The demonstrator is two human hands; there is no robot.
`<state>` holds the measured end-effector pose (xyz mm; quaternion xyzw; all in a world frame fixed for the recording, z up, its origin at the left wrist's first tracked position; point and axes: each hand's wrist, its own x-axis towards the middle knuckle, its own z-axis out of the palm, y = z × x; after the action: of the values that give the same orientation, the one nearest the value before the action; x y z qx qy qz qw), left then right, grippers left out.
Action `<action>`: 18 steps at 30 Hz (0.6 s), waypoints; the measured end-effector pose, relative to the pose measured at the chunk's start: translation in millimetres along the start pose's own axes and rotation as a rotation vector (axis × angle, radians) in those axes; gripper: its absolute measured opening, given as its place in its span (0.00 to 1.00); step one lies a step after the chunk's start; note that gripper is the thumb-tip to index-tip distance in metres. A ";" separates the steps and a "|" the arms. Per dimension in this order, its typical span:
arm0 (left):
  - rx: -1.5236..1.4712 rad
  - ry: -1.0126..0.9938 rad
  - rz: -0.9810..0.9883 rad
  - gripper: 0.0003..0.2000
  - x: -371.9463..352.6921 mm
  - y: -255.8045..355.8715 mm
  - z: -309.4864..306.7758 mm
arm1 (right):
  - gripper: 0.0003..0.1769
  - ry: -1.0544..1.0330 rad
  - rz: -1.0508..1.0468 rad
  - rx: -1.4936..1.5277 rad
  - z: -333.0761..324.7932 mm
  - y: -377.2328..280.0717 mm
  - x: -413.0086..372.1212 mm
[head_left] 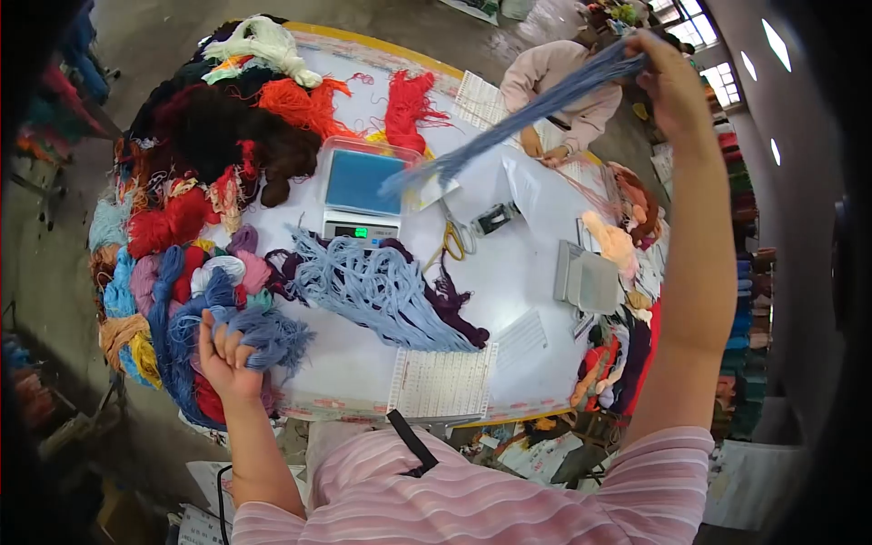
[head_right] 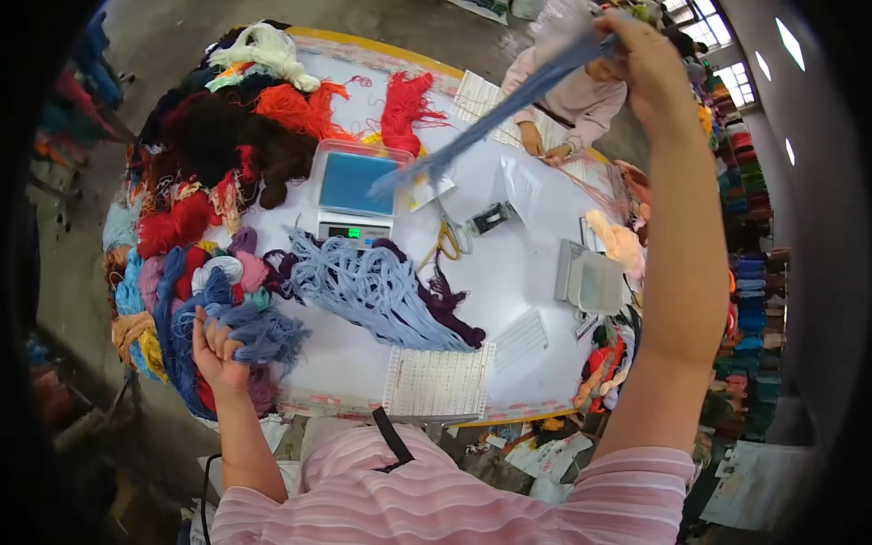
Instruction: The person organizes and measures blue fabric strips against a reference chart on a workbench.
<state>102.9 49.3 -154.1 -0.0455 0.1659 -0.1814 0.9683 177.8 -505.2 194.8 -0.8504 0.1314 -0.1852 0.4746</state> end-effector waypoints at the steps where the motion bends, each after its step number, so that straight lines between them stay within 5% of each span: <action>1: 0.018 0.012 0.011 0.15 -0.5 1.1 -4.3 | 0.10 -0.002 -0.014 0.041 26.2 14.3 -2.2; 5: 0.019 0.018 0.023 0.14 0.0 0.8 -5.5 | 0.12 -0.003 0.113 -0.160 112.3 110.6 -4.8; 8: 0.031 0.052 0.032 0.14 2.1 -1.6 -5.6 | 0.12 -0.147 0.408 -0.066 195.7 206.1 -39.7; 9: 0.045 0.062 0.033 0.14 3.7 -2.1 -6.2 | 0.10 -0.249 0.198 -0.126 221.5 272.1 -55.9; 10: 0.061 0.075 0.034 0.14 4.2 -2.7 -6.5 | 0.10 -0.122 0.684 0.284 248.7 279.0 -79.6; 11: 0.068 0.086 0.033 0.14 4.5 -4.7 -4.6 | 0.10 -0.131 0.694 0.301 264.4 306.9 -97.1; 13: 0.079 0.070 0.021 0.14 5.8 -9.2 -1.5 | 0.15 0.116 1.106 0.478 295.2 378.7 -142.7; 18: 0.113 0.069 -0.013 0.14 10.4 -15.8 -6.9 | 0.24 0.058 1.191 0.487 284.5 392.7 -221.3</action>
<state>104.4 30.6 -161.4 0.0143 0.1885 -0.1982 0.9617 85.7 -403.3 -320.3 -0.4942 0.5480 0.0628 0.6719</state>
